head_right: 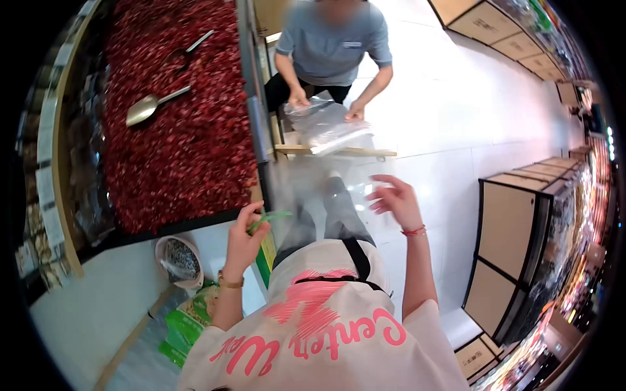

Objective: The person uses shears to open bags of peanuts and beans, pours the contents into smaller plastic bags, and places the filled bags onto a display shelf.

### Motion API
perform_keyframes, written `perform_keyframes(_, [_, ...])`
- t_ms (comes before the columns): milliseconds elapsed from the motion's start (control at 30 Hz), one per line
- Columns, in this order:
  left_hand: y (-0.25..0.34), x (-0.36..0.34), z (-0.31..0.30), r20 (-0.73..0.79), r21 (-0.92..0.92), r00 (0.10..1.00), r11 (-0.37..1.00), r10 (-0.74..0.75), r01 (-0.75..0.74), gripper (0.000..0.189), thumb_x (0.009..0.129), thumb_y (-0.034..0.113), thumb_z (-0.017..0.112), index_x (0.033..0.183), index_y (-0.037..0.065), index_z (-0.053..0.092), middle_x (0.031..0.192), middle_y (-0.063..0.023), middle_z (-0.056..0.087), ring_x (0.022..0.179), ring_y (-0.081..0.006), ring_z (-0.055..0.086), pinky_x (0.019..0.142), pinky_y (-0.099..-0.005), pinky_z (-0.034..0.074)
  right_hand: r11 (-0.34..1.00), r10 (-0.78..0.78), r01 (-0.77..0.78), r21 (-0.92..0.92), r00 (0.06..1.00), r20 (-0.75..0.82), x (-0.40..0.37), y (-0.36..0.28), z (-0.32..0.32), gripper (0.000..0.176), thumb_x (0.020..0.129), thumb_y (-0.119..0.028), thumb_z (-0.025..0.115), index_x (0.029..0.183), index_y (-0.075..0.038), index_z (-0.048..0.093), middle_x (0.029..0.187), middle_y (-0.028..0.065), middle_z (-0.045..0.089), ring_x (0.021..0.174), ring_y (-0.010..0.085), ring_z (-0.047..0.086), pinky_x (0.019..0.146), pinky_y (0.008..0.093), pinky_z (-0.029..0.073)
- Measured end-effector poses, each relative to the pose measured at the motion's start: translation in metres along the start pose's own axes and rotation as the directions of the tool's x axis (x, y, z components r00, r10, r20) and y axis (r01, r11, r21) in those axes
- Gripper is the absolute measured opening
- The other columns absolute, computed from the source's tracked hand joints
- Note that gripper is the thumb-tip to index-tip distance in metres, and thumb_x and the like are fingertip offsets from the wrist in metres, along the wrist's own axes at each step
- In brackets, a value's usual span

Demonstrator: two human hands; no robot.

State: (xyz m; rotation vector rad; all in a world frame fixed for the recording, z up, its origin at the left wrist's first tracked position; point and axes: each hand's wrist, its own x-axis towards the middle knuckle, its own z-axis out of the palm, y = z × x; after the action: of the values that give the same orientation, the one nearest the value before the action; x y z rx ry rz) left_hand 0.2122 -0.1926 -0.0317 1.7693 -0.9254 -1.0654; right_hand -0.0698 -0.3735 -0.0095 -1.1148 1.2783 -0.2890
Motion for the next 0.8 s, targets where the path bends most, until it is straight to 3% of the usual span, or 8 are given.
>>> perform_keyframes(100, [0.014,0.017,0.046,-0.010,0.006,1.000,1.000,-0.007,0.007,0.032,0.082,0.012,0.064,0.112,0.004,0.054,0.074,-0.0078,0.058,0.060,-0.0109,0.052,0.056,-0.0268,0.042,0.959,0.084,0.018,0.282,0.934,-0.348,0.000,0.039,-0.070,0.033,0.090,-0.012,0.046,0.122,-0.005,0.051,0.097,0.0144,0.064,0.073,0.0148,0.064,0.061,0.0237,0.052])
perform_keyframes(300, [0.004,0.039,0.098,0.084,-0.097,0.989,0.987,-0.121,0.128,0.028,0.086,0.014,0.060,0.110,0.001,0.053,0.069,-0.0047,0.056,0.060,-0.0097,0.051,0.056,-0.0247,0.041,0.933,0.098,0.040,0.359,0.929,-0.357,0.016,0.047,-0.117,0.037,0.092,-0.011,0.043,0.128,-0.007,0.045,0.108,0.0160,0.061,0.077,0.0173,0.064,0.063,0.0239,0.052])
perform_keyframes(467, [0.007,0.060,0.118,0.118,0.076,0.963,0.969,-0.242,0.234,0.027,0.087,0.020,0.059,0.070,-0.001,0.058,0.050,-0.0009,0.047,0.051,-0.0059,0.046,0.046,-0.0241,0.034,0.868,0.143,0.100,0.487,0.888,-0.437,0.051,0.044,-0.131,0.041,0.092,-0.012,0.043,0.133,-0.010,0.039,0.115,0.0170,0.057,0.087,0.0205,0.062,0.070,0.0273,0.051])
perform_keyframes(500, [0.016,0.063,0.120,0.137,0.002,0.908,0.917,-0.396,0.399,0.032,0.088,0.023,0.058,0.067,-0.001,0.059,0.048,-0.0010,0.048,0.048,-0.0053,0.045,0.046,-0.0239,0.035,0.810,0.147,0.150,0.567,0.884,-0.444,0.060,0.049,-0.132,0.043,0.092,-0.013,0.042,0.134,-0.011,0.036,0.118,0.0176,0.055,0.093,0.0219,0.061,0.074,0.0290,0.051])
perform_keyframes(600, [0.012,0.066,0.120,0.228,0.033,0.867,0.893,-0.443,0.448,0.034,0.090,0.026,0.054,0.069,0.000,0.064,0.048,-0.0013,0.051,0.047,-0.0051,0.045,0.048,-0.0241,0.037,0.661,0.148,0.196,0.724,0.912,-0.382,0.080,0.053,-0.127,0.049,0.089,-0.011,0.037,0.137,-0.012,0.030,0.126,0.0197,0.048,0.106,0.0256,0.054,0.083,0.0327,0.048])
perform_keyframes(700, [0.011,0.066,0.120,0.239,0.036,0.885,0.915,-0.399,0.403,0.029,0.092,0.024,0.049,0.091,0.002,0.068,0.050,-0.0016,0.054,0.049,-0.0053,0.047,0.051,-0.0232,0.038,0.679,0.161,0.168,0.715,0.916,-0.368,0.094,0.041,-0.116,0.048,0.089,-0.010,0.034,0.137,-0.011,0.030,0.125,0.0196,0.049,0.106,0.0275,0.055,0.084,0.0343,0.049])
perform_keyframes(767, [0.012,0.061,0.119,0.199,-0.021,0.910,0.927,-0.364,0.375,0.033,0.093,0.019,0.046,0.122,0.005,0.055,0.055,-0.0005,0.057,0.052,-0.0055,0.046,0.054,-0.0224,0.039,0.669,0.177,0.150,0.728,0.919,-0.352,0.104,0.040,-0.111,0.048,0.088,-0.007,0.035,0.136,-0.011,0.029,0.125,0.0204,0.048,0.106,0.0290,0.054,0.085,0.0360,0.049])
perform_keyframes(800, [0.009,0.058,0.118,0.184,-0.021,0.908,0.922,-0.376,0.386,0.033,0.093,0.019,0.046,0.122,0.005,0.055,0.055,-0.0005,0.057,0.052,-0.0055,0.046,0.054,-0.0224,0.039,0.637,0.183,0.172,0.752,0.913,-0.364,0.109,0.042,-0.109,0.048,0.088,-0.005,0.035,0.135,-0.010,0.029,0.124,0.0208,0.048,0.107,0.0294,0.054,0.085,0.0366,0.049])
